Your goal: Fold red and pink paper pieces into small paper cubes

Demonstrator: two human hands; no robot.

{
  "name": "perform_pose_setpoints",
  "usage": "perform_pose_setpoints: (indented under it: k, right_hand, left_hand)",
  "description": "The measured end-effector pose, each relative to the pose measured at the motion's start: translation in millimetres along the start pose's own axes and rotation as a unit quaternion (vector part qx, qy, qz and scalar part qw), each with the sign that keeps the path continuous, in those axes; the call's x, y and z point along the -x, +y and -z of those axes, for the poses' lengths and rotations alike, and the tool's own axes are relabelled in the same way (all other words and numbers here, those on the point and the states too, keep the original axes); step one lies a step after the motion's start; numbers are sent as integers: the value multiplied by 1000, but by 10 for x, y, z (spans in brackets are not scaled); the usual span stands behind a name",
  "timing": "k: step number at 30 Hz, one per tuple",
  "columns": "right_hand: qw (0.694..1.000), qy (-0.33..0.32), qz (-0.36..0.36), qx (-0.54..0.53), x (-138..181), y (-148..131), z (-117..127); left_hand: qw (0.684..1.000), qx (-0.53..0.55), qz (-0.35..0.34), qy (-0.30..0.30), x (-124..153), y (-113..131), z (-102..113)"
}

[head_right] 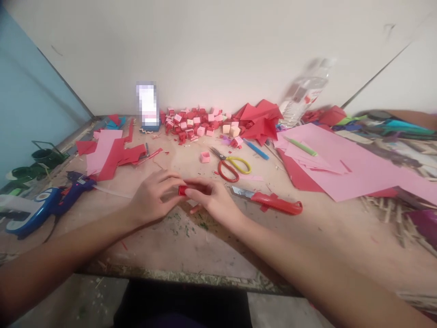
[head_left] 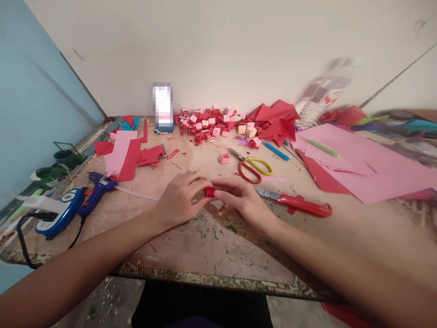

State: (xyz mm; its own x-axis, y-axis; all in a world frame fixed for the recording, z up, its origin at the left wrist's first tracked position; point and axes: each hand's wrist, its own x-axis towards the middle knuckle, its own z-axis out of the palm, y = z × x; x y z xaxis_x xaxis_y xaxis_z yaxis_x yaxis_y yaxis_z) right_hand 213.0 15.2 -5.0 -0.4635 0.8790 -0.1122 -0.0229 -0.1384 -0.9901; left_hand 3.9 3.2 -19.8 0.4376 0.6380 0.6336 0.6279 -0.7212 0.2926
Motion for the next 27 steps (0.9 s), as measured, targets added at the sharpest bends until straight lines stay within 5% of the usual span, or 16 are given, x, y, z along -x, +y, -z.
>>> perform_pose_setpoints:
  k: [7,27]
  right_hand:
    - [993,-6,-23,118,17,-44,-47]
    - [989,-40,-18,142,4,-23,-3]
  left_hand:
    - [998,-46,-15,-32,16,84,52]
    - [996,-35,-67,-45,9,136,57]
